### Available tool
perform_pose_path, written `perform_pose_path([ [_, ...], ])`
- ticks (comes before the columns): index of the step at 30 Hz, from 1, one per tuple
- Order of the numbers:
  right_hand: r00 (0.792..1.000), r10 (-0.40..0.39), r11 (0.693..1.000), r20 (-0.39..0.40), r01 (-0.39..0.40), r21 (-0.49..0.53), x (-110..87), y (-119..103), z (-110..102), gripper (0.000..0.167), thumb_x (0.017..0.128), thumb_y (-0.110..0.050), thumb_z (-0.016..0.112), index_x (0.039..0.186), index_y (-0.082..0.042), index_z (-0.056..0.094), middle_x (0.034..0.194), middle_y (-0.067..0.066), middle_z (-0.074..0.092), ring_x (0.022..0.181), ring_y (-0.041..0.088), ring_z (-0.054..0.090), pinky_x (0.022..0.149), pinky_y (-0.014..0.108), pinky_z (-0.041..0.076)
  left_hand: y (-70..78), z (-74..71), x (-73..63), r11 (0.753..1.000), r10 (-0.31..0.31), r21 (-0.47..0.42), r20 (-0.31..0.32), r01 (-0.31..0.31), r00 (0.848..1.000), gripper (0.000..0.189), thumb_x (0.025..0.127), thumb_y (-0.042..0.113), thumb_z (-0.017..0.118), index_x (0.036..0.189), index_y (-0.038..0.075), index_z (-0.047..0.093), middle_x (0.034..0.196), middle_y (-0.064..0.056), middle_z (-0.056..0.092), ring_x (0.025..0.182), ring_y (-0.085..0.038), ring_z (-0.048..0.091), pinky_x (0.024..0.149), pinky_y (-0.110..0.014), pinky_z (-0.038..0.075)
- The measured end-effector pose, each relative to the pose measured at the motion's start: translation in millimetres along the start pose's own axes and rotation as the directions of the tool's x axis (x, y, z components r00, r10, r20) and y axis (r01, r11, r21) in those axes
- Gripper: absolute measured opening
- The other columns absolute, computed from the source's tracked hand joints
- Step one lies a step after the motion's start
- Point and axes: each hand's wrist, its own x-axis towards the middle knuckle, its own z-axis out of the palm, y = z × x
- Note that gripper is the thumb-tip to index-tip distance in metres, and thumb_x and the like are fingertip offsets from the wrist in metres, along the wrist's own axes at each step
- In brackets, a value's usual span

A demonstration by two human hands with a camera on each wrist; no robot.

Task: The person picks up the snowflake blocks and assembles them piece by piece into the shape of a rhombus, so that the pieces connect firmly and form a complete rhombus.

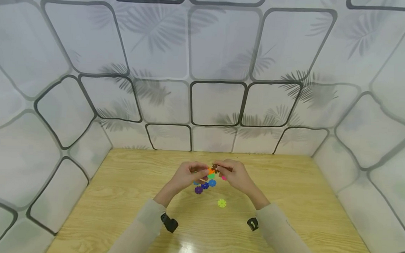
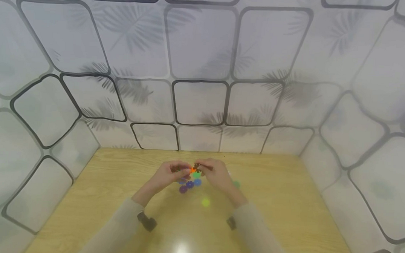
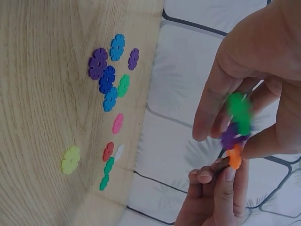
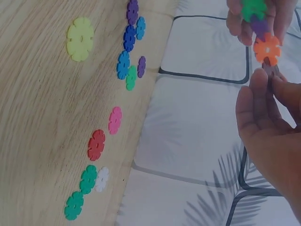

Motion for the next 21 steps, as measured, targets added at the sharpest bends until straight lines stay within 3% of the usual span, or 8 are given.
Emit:
perform_pose_path([
  [6, 0.999, 0.045, 0.999, 0.03, -0.046, 0.027, 1.0, 4.1, -0.9, 0.029, 0.107, -0.008, 0.06, 0.133, 0.002, 0.069, 0.1, 0.017, 0.076, 0.08, 0.021, 0.071, 0.068, 0.024, 0.06, 2.1, 4.0, 1.2, 1.0, -0.022, 0.005, 0.053, 0.022, 0.998, 0.04, 0.104, 0.027, 0.07, 0.136, 0.004, 0.068, 0.118, -0.019, 0.074, 0.101, -0.038, 0.076, 0.087, -0.062, 0.064],
  [12, 0.995, 0.104, 0.99, 0.007, -0.104, 0.095, 2.4, 3.5, 1.3, 0.022, 0.105, -0.007, 0.064, 0.125, 0.002, 0.065, 0.1, 0.019, 0.075, 0.08, 0.026, 0.074, 0.071, 0.035, 0.066, 2.8, 8.3, 3.0, 0.999, -0.002, 0.048, 0.052, 0.0, 0.999, 0.042, 0.102, 0.025, 0.073, 0.138, 0.004, 0.067, 0.111, -0.019, 0.075, 0.079, -0.02, 0.077, 0.071, -0.052, 0.068],
  [15, 0.993, 0.115, 0.986, 0.003, -0.115, 0.117, 2.6, 3.7, 1.9, 0.019, 0.105, -0.007, 0.064, 0.122, 0.003, 0.065, 0.1, 0.018, 0.075, 0.08, 0.027, 0.074, 0.07, 0.034, 0.065, 2.8, 9.9, 3.1, 0.997, 0.025, 0.076, 0.03, -0.028, 0.999, 0.04, 0.103, 0.024, 0.071, 0.138, 0.005, 0.067, 0.113, -0.021, 0.076, 0.075, -0.027, 0.077, 0.065, -0.051, 0.067],
  [19, 0.992, 0.124, 0.987, -0.006, -0.123, 0.101, 1.5, 3.1, 0.2, 0.018, 0.107, -0.012, 0.063, 0.119, 0.0, 0.068, 0.095, 0.016, 0.075, 0.077, 0.018, 0.073, 0.057, 0.023, 0.057, 2.2, 12.4, 3.3, 0.994, 0.053, 0.098, -0.003, -0.052, 0.999, 0.035, 0.104, 0.022, 0.069, 0.136, 0.007, 0.069, 0.111, -0.023, 0.075, 0.072, -0.034, 0.076, 0.067, -0.064, 0.064],
  [21, 0.993, 0.117, 0.989, -0.008, -0.116, 0.093, 0.4, 2.5, -1.9, 0.019, 0.108, -0.013, 0.061, 0.12, 0.0, 0.069, 0.097, 0.017, 0.076, 0.078, 0.014, 0.072, 0.058, 0.023, 0.058, 1.8, 13.3, 3.7, 0.994, 0.057, 0.09, -0.015, -0.055, 0.998, 0.033, 0.105, 0.021, 0.068, 0.135, 0.008, 0.07, 0.108, -0.023, 0.074, 0.073, -0.039, 0.076, 0.069, -0.068, 0.062],
])
